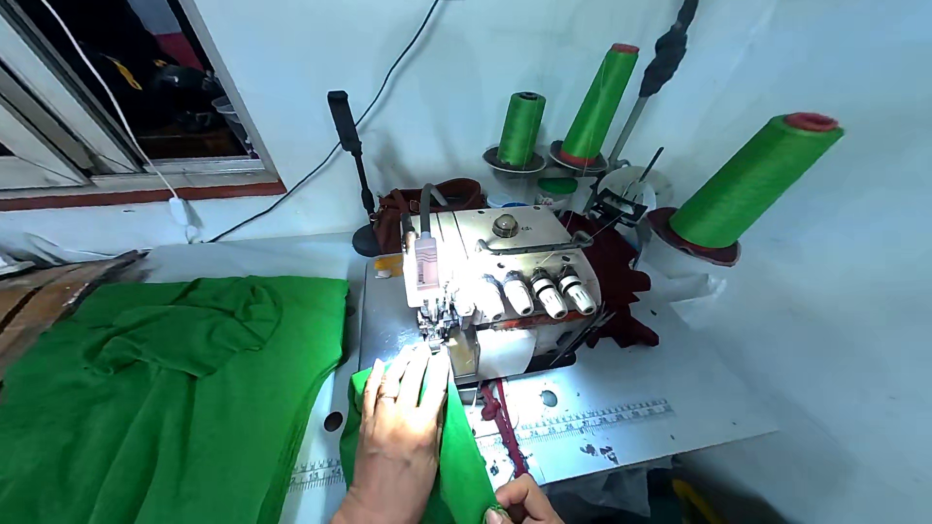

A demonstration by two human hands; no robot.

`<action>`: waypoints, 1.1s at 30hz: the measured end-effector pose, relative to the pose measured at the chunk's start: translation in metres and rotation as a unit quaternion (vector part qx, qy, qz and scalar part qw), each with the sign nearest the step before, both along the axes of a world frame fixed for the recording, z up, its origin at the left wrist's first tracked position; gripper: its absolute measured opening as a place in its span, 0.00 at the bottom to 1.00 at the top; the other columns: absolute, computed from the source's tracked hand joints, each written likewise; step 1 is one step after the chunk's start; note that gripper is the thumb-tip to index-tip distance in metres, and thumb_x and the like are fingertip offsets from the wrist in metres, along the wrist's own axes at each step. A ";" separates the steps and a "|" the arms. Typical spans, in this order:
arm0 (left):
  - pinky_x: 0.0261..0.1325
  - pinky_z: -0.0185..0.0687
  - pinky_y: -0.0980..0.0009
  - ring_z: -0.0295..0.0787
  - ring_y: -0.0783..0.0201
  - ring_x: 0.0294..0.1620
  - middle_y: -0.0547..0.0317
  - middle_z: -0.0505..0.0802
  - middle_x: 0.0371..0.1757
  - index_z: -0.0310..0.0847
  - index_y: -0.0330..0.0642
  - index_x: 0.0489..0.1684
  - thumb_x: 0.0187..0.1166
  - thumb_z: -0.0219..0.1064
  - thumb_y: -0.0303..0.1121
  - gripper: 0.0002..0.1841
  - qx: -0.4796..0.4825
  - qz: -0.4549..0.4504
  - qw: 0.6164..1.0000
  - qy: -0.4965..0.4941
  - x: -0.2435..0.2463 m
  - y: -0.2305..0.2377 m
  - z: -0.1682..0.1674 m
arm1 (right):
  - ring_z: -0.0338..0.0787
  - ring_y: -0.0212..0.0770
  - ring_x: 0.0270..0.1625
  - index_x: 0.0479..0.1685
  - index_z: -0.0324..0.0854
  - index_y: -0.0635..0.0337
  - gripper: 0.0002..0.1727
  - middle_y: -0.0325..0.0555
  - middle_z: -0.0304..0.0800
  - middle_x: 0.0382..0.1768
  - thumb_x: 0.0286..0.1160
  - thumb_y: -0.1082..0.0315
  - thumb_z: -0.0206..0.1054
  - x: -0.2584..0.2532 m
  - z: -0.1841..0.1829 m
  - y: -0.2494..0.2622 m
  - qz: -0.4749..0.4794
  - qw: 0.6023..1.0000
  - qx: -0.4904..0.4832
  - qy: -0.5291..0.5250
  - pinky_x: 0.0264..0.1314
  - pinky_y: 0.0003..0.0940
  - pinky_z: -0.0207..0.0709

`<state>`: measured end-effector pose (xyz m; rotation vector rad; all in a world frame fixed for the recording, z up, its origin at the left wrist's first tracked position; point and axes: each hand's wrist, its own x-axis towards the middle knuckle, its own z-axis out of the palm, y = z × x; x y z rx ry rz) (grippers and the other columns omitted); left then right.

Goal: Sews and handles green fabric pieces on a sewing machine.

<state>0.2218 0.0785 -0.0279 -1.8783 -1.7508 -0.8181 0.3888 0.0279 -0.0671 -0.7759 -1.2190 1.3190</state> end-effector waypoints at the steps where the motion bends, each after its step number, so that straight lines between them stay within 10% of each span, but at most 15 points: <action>1: 0.76 0.73 0.39 0.85 0.44 0.74 0.48 0.91 0.69 0.90 0.46 0.65 0.82 0.54 0.30 0.21 -0.004 -0.016 1.000 -0.012 -0.003 0.000 0.001 | 0.84 0.16 0.35 0.41 0.78 0.59 0.13 0.26 0.87 0.34 0.68 0.86 0.59 -0.001 0.001 0.001 0.000 1.000 -0.002 0.001 0.39 0.16 0.80; 7: 0.77 0.76 0.48 0.87 0.52 0.72 0.51 0.92 0.67 0.84 0.36 0.68 0.86 0.53 0.46 0.26 -0.043 -0.083 0.991 -0.095 -0.029 0.005 0.016 | 0.84 0.17 0.33 0.40 0.78 0.62 0.11 0.29 0.86 0.32 0.67 0.86 0.59 -0.016 0.013 0.008 -0.008 1.000 -0.007 -0.003 0.37 0.16 0.79; 12: 0.68 0.84 0.64 0.87 0.67 0.68 0.63 0.91 0.66 0.80 0.46 0.72 0.76 0.66 0.54 0.29 -0.083 -0.109 0.971 -0.197 -0.056 0.018 0.025 | 0.85 0.20 0.34 0.40 0.79 0.66 0.09 0.34 0.87 0.33 0.67 0.87 0.59 -0.031 0.018 0.016 -0.023 0.999 -0.018 0.016 0.40 0.17 0.82; 15: 0.74 0.75 0.47 0.77 0.51 0.78 0.49 0.80 0.79 0.63 0.43 0.86 0.60 0.78 0.57 0.50 -0.085 -0.083 0.930 -0.348 -0.076 0.011 0.020 | 0.85 0.19 0.35 0.39 0.79 0.67 0.09 0.35 0.87 0.33 0.68 0.87 0.59 -0.039 0.023 0.020 -0.008 0.999 -0.026 0.021 0.42 0.17 0.81; 18: 0.67 0.83 0.53 0.84 0.54 0.70 0.42 0.83 0.74 0.49 0.34 0.91 0.47 0.83 0.58 0.66 -0.202 -0.060 0.861 -0.463 -0.082 -0.026 -0.002 | 0.83 0.18 0.34 0.39 0.79 0.68 0.08 0.35 0.86 0.32 0.67 0.86 0.59 -0.042 0.028 0.018 -0.001 0.999 -0.033 0.019 0.41 0.16 0.79; 21: 0.56 0.89 0.61 0.93 0.64 0.47 0.49 0.95 0.45 0.83 0.25 0.55 0.66 0.79 0.34 0.24 -0.279 -0.073 0.830 -0.477 -0.083 -0.072 -0.018 | 0.83 0.19 0.35 0.38 0.81 0.69 0.07 0.36 0.86 0.33 0.68 0.85 0.61 -0.041 0.029 0.017 -0.019 0.999 -0.037 0.000 0.42 0.16 0.79; 23: 0.49 0.89 0.73 0.91 0.79 0.39 0.68 0.94 0.35 0.85 0.34 0.42 0.75 0.69 0.26 0.05 -0.250 -0.085 0.820 -0.507 -0.089 -0.088 -0.011 | 0.83 0.19 0.34 0.37 0.82 0.69 0.06 0.36 0.85 0.32 0.68 0.84 0.61 -0.039 0.026 0.019 -0.034 0.999 -0.026 -0.014 0.41 0.16 0.78; 33: 0.57 0.86 0.81 0.89 0.86 0.49 0.74 0.94 0.48 0.83 0.36 0.58 0.77 0.63 0.27 0.14 -0.110 -0.102 0.891 -0.429 -0.126 -0.046 0.047 | 0.78 0.22 0.24 0.29 0.84 0.60 0.06 0.33 0.80 0.22 0.73 0.75 0.65 -0.065 0.041 0.063 -0.100 0.993 -0.025 -0.058 0.28 0.18 0.72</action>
